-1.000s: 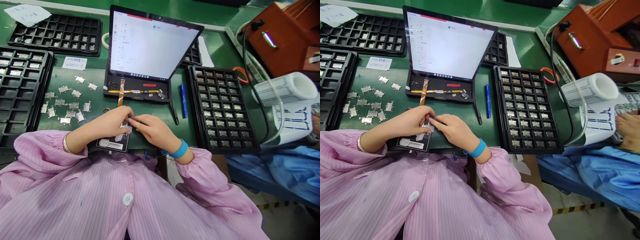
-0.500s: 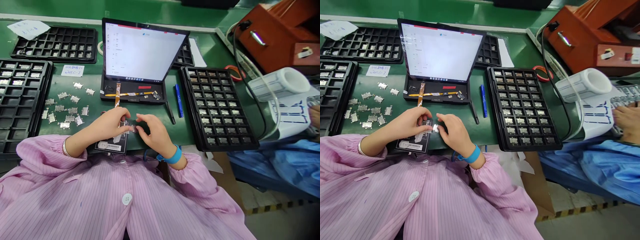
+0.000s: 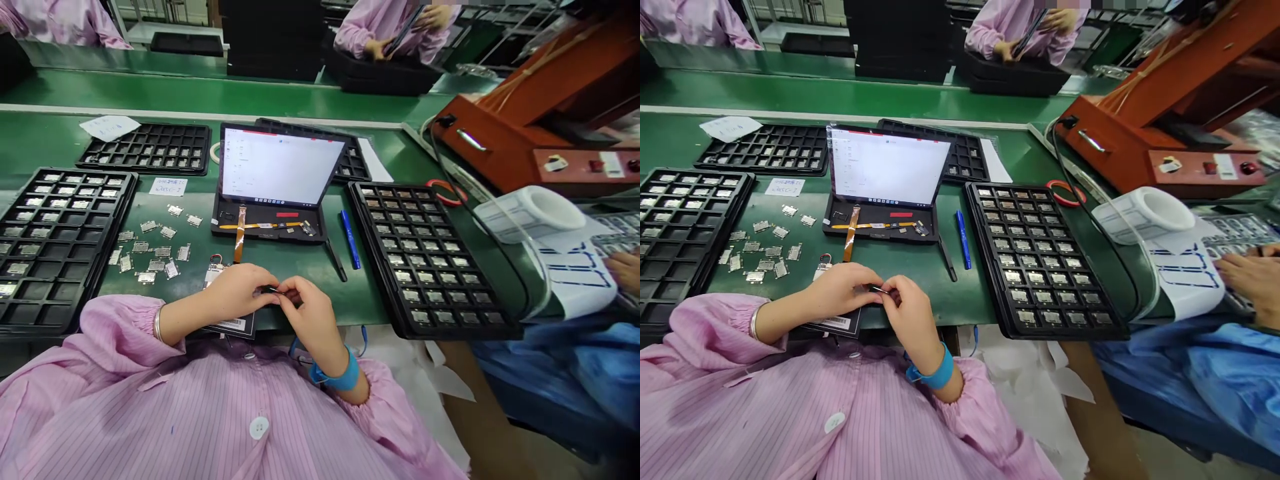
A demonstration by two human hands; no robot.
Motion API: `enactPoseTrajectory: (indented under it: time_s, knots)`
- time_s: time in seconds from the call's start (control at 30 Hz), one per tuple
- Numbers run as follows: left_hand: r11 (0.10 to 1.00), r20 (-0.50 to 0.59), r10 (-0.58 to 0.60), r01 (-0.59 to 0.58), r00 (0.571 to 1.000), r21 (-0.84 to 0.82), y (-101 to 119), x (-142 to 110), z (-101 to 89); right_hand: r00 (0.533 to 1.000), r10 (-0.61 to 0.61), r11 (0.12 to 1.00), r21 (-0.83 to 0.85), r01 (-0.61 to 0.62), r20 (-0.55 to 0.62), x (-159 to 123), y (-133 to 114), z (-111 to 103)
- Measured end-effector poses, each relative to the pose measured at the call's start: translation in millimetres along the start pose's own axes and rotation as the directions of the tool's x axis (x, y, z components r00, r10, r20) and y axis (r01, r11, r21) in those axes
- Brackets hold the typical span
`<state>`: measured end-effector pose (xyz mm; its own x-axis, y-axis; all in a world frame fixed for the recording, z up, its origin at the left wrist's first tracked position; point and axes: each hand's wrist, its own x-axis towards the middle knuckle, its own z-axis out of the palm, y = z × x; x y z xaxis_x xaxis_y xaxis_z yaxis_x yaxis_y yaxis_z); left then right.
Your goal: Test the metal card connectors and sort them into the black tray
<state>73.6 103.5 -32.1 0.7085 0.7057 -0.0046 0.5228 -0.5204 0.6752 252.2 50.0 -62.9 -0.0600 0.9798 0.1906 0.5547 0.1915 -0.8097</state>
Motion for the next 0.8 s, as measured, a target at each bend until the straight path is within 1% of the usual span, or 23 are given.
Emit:
enactPoseTrajectory:
  time_s: [0.07,0.1,0.17,0.2,0.23,0.3,0.37,0.43,0.5,0.53,0.57,0.63,0.7,0.73,0.8]
  knots:
    - [0.995,-0.038,-0.076,0.073,0.996,-0.069,2.9,-0.4,0.0,0.997,0.075,0.982,0.179,-0.068,-0.032,-4.0,-0.5,0.8]
    - [0.992,-0.059,-0.095,0.089,0.994,-0.093,4.3,-0.9,-0.3,0.993,0.118,0.956,0.273,-0.108,-0.02,-5.5,-0.4,0.6]
    - [0.99,-0.102,-0.091,0.079,0.991,-0.121,7.5,-2.8,-0.1,0.982,0.186,0.885,0.427,-0.185,0.041,-7.6,0.7,-0.7]
    - [0.989,-0.12,-0.082,0.067,0.989,-0.129,9.4,-4.0,0.6,0.977,0.206,0.86,0.465,-0.211,0.064,-8.4,1.7,-1.5]
    - [0.988,-0.131,-0.076,0.057,0.988,-0.141,11.3,-5.2,1.6,0.974,0.215,0.854,0.47,-0.222,0.068,-9.1,3.2,-2.2]
    - [0.983,-0.14,-0.081,0.056,0.987,-0.176,14.7,-7.5,3.5,0.984,0.178,0.904,0.391,-0.17,0.018,-10.4,7.5,-3.6]
    - [0.976,-0.15,-0.111,0.08,0.982,-0.202,16.3,-9.4,3.1,0.996,0.082,0.968,0.241,-0.069,-0.045,-11.5,13.2,-6.0]
    - [0.969,-0.191,-0.166,0.124,0.967,-0.215,15.8,-11.4,-1.0,0.996,0.01,0.993,0.119,0.0,-0.087,-11.6,19.0,-10.3]
    - [0.959,-0.244,-0.224,0.168,0.944,-0.23,14.6,-13.3,-7.4,0.994,-0.003,0.996,0.083,0.012,-0.106,-10.4,22.3,-15.8]
    - [0.954,-0.253,-0.239,0.179,0.938,-0.239,14.4,-14.0,-10.2,0.995,-0.01,0.996,0.082,0.018,-0.1,-9.3,22.4,-18.4]
    - [0.953,-0.243,-0.238,0.178,0.94,-0.245,14.6,-14.4,-12.2,0.997,-0.032,0.996,0.08,0.037,-0.073,-7.9,21.1,-20.4]
    - [0.959,-0.189,-0.194,0.146,0.963,-0.243,16.8,-14.7,-12.9,0.992,-0.124,0.99,0.063,0.123,0.009,-4.8,15.6,-22.1]
    - [0.962,-0.142,-0.152,0.114,0.978,-0.248,20.1,-14.5,-10.0,0.971,-0.232,0.972,0.037,0.23,0.061,-2.2,8.3,-20.9]
    - [0.958,-0.125,-0.144,0.106,0.982,-0.265,21.6,-14.3,-8.0,0.959,-0.275,0.961,0.025,0.274,0.067,-1.6,4.9,-19.6]
    - [0.944,-0.101,-0.142,0.104,0.985,-0.314,23.8,-14.3,-4.4,0.945,-0.319,0.948,0.004,0.319,0.071,-1.8,-0.3,-16.6]
